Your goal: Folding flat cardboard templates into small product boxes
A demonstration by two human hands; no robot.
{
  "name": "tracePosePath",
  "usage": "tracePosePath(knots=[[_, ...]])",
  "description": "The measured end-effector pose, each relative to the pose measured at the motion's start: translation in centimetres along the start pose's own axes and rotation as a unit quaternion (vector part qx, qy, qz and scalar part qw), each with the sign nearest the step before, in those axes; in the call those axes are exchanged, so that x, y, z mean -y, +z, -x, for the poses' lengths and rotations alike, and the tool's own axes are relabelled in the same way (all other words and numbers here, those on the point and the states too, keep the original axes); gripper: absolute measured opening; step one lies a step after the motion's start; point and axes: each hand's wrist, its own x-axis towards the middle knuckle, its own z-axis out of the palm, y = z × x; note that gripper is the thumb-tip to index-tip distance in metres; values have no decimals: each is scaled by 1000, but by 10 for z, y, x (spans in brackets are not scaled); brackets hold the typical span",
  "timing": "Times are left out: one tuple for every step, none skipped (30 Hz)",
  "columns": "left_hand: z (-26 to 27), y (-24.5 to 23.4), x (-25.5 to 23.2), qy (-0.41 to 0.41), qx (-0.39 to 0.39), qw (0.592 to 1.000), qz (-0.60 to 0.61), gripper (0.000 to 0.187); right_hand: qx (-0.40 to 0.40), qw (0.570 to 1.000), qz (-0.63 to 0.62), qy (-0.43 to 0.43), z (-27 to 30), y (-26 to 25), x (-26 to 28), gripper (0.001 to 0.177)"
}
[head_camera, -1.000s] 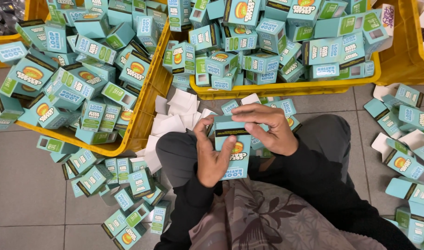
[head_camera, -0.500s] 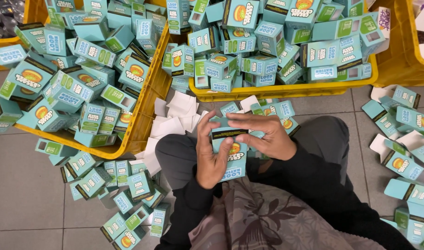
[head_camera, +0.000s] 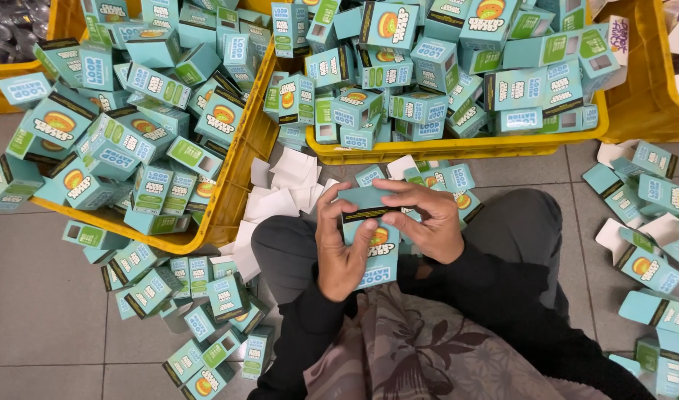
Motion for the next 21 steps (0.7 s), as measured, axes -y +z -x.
tracePosePath(knots=[[1,1,1,1,0,1000,-1,22,0,1000,-1,-1,0,2,-1,24],[2,2,1,5,-9,1000,6,20,-14,1000,-7,-11,0,4,-1,21],[3,3,2,9,-18,1000,13,18,-27,999,-14,-21,0,6,-2,17],[4,4,3,9,-17,1000,13,18,-28,999,-13,-21,1,9,-5,17],[4,4,4,11,-28,999,15,17,-44,999,-14,-29,2,11,-9,18],[5,4,5,13,-39,999,15,16,-59,997,-15,-38,3,15,-13,19],[7,5,10,13,-39,999,15,16,-58,997,-15,-39,5,17,-15,19],[9,5,15,18,-51,998,23,20,-79,996,-32,-38,7,19,-17,21],[12,6,20,22,-63,997,31,24,-99,993,-48,-38,9,22,-19,23],[12,5,20,22,-64,997,30,24,-98,993,-49,-38,7,24,-13,23],[12,4,21,21,-66,997,32,25,-99,993,-57,-18,4,27,-6,29],[12,3,21,21,-68,997,35,26,-100,993,-65,1,2,29,0,36],[12,1,20,21,-68,997,35,26,-100,993,-65,1,2,26,-3,36],[12,0,19,26,-71,997,26,25,-79,996,-39,-14,2,24,-5,27],[13,-2,18,31,-73,997,17,24,-57,998,-13,-29,2,22,-8,19],[14,0,19,31,-73,997,17,24,-57,998,-13,-28,1,23,-6,19],[16,1,20,30,-82,996,23,24,-58,998,-15,-36,1,25,-4,18],[17,2,21,31,-92,995,29,23,-58,997,-18,-44,-1,27,-2,17],[17,3,25,31,-93,995,29,23,-57,997,-18,-45,-3,27,-3,17],[19,3,29,24,-100,994,35,22,-56,997,-18,-47,-4,27,-4,17],[21,4,33,16,-108,993,42,25,-56,997,-17,-49,-4,28,-5,18]])
